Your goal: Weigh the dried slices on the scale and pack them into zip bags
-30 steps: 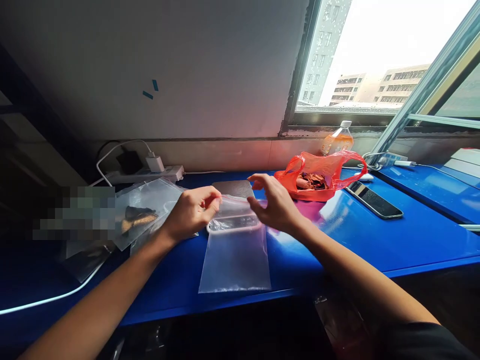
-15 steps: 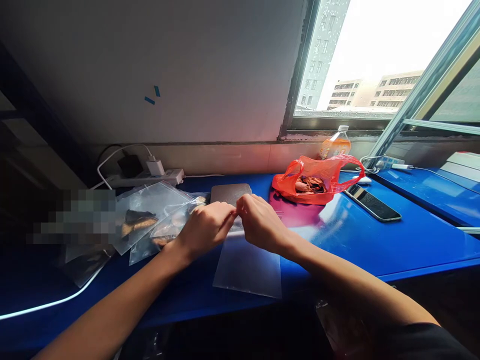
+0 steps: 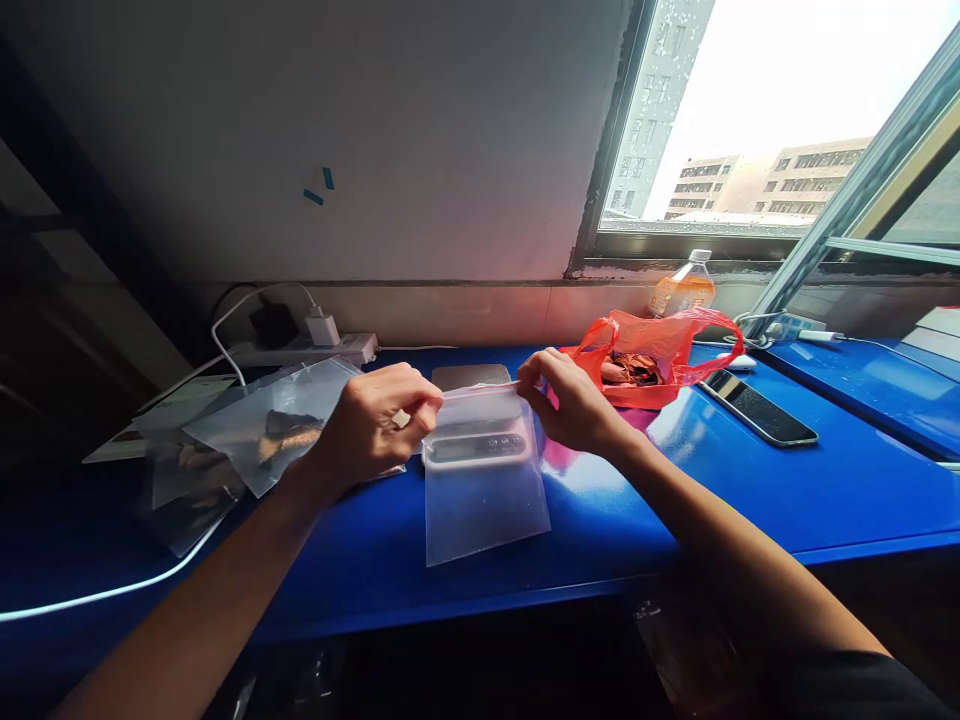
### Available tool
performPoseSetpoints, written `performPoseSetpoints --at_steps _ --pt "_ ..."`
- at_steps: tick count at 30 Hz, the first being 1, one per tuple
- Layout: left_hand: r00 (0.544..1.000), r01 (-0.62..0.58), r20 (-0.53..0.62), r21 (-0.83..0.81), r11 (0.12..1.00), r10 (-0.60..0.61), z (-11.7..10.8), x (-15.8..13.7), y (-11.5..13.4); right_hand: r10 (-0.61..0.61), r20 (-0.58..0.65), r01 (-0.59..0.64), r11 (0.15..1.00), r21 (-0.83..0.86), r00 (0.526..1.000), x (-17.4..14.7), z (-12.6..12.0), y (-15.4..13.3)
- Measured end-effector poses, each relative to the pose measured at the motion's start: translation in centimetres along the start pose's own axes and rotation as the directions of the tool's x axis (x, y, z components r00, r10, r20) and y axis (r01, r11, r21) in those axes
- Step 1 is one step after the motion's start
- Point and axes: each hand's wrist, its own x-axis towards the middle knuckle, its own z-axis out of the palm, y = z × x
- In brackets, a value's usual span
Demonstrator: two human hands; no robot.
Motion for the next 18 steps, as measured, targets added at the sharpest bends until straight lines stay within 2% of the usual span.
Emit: performPoseSetpoints --at_steps 3,6,8,10,12,15,17,18 --pt "0.998 0.031 -0.05 -0.023 0.999 -0.032 -1.2 -0.1 -0.8 0.094 -0.074 -0.098 0.993 -0.066 0.993 0.1 -1.5 2.4" --pt "0.978 0.143 -0.137 -0.097 0.985 -0.155 -2.2 -0.3 -1.6 0.218 -0.201 -0.24 0.966 -0.092 0.955 0.3 -2.8 3.2" --pt "0.965 0.212 -0.121 -0.169 0.963 -0.233 -2.2 -0.3 -1.6 0.229 -0.203 -0.23 0.973 0.02 0.952 0.5 -3.2 1.8" --pt "0.953 0.279 -0.054 -0.234 0.931 -0.299 -1.7 -0.3 -1.2 0.194 -0.094 -0.172 0.963 0.206 0.976 0.6 -3.1 -0.6" --pt "0.926 0.357 -0.013 -0.296 0.886 -0.378 -0.9 -0.2 -0.5 0.162 0.023 -0.161 0.932 0.324 0.986 0.6 -2.8 -3.2" --pt "0.882 0.428 -0.036 -0.358 0.83 -0.471 0.2 0.0 0.5 0.178 0.069 -0.191 0.918 0.349 0.982 0.3 -2.5 -5.6" --pt "0.867 0.452 -0.03 -0.378 0.808 -0.498 0.6 0.3 1.0 0.22 0.027 -0.218 0.933 0.287 0.975 -0.1 -2.5 -6.1" --pt "0.865 0.467 0.015 -0.391 0.793 -0.502 0.8 0.4 1.1 0.243 -0.005 -0.234 0.94 0.25 0.97 -0.5 -2.6 -6.0"
